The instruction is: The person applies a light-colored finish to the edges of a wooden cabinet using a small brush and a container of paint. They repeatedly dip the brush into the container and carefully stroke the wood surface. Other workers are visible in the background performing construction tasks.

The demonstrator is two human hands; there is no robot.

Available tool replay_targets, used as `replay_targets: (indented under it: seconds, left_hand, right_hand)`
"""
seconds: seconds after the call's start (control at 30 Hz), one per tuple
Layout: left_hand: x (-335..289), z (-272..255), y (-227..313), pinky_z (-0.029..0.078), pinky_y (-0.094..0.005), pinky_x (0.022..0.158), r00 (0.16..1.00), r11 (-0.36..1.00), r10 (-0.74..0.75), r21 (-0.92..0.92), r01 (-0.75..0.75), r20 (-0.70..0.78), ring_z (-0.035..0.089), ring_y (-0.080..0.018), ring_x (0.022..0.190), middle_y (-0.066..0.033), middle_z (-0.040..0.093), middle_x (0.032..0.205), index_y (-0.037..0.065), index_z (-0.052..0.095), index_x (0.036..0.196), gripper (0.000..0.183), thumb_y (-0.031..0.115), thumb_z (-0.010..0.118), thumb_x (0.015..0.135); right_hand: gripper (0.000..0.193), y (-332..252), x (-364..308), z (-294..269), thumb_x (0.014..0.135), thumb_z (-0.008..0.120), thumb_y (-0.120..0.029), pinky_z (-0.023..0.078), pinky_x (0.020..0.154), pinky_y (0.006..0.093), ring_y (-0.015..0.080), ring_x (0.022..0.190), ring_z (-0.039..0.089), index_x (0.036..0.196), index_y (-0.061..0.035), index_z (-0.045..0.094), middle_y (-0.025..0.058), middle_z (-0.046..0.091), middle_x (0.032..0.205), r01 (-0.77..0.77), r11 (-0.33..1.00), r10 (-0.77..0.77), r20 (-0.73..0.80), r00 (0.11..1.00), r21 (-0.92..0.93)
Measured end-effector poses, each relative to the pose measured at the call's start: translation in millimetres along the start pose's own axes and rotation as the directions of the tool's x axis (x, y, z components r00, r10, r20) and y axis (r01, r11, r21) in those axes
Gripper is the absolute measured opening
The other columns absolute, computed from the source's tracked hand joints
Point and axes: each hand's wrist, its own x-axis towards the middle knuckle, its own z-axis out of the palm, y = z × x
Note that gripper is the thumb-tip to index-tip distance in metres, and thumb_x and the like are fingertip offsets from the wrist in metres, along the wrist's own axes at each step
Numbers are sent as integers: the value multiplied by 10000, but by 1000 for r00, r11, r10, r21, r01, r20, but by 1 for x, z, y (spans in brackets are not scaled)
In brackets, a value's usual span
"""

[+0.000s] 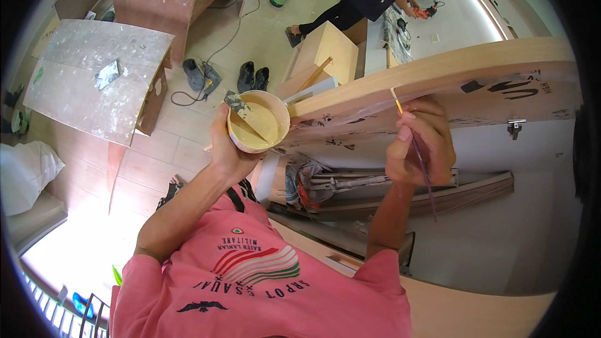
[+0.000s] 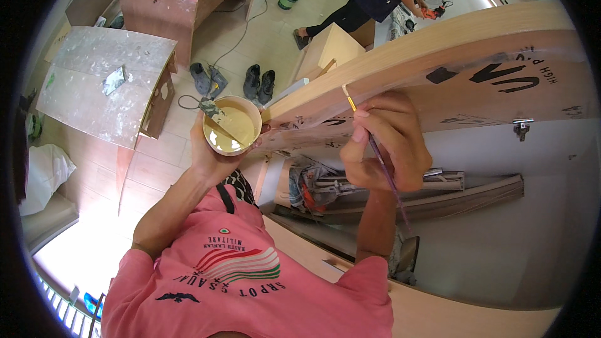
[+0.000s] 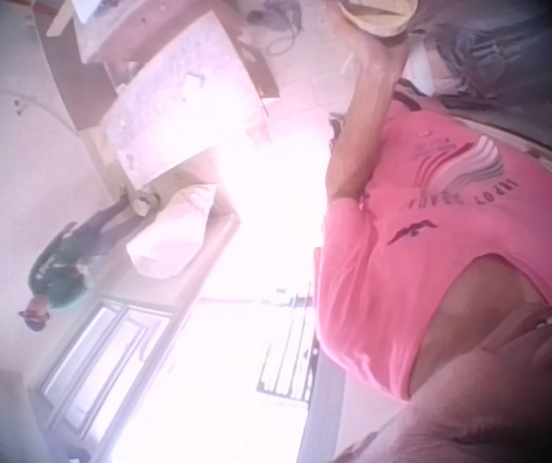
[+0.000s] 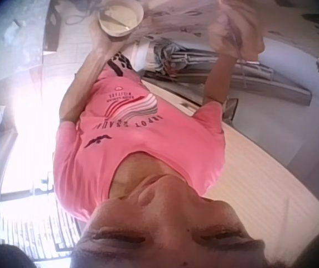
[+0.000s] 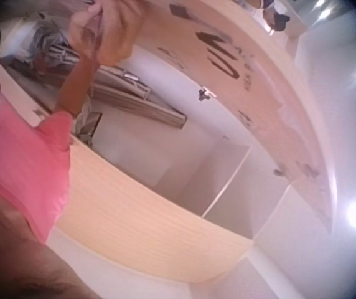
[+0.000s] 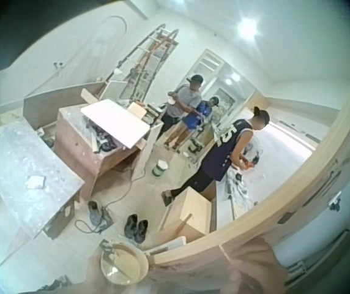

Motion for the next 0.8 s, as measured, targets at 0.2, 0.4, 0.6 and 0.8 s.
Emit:
replay_targets:
  seconds: [0.2,0.4,0.6,0.8]
  left_hand:
    - [2,-2,1,473,-436,929,1000,1000,-13,-15,13,2,576,-383,1190,-184,573,1339,53,485,1381,728,604,198,1003]
    - [1,1,0,473,-437,932,1000,998,-5,-67,5,8,568,-396,1201,-178,559,1358,53,475,1390,745,621,193,999]
    - [2,1,0,476,-440,932,999,997,4,-72,-1,37,560,-411,1210,-178,549,1368,65,472,1390,751,646,214,991]
    - [-1,5,2,484,-441,914,999,997,-9,-74,11,31,574,-389,1204,-166,563,1356,81,484,1381,715,629,238,992]
  right_hand:
    - [181,-3,-2,1,753,615,72,550,701,407,272,734,649,925,37,661,131,638,818,-19,1000,18,-12,1000,-14]
    - [206,-2,-4,2,732,605,82,551,710,419,276,731,646,925,37,662,129,631,815,4,1000,-4,22,1000,-19]
    - [225,-4,-2,3,719,594,90,550,706,428,277,723,641,927,41,662,127,629,812,11,1000,-11,18,1000,-11]
    - [179,-4,-3,5,762,579,77,557,698,425,311,707,624,925,74,652,146,607,713,37,999,-37,31,999,-23]
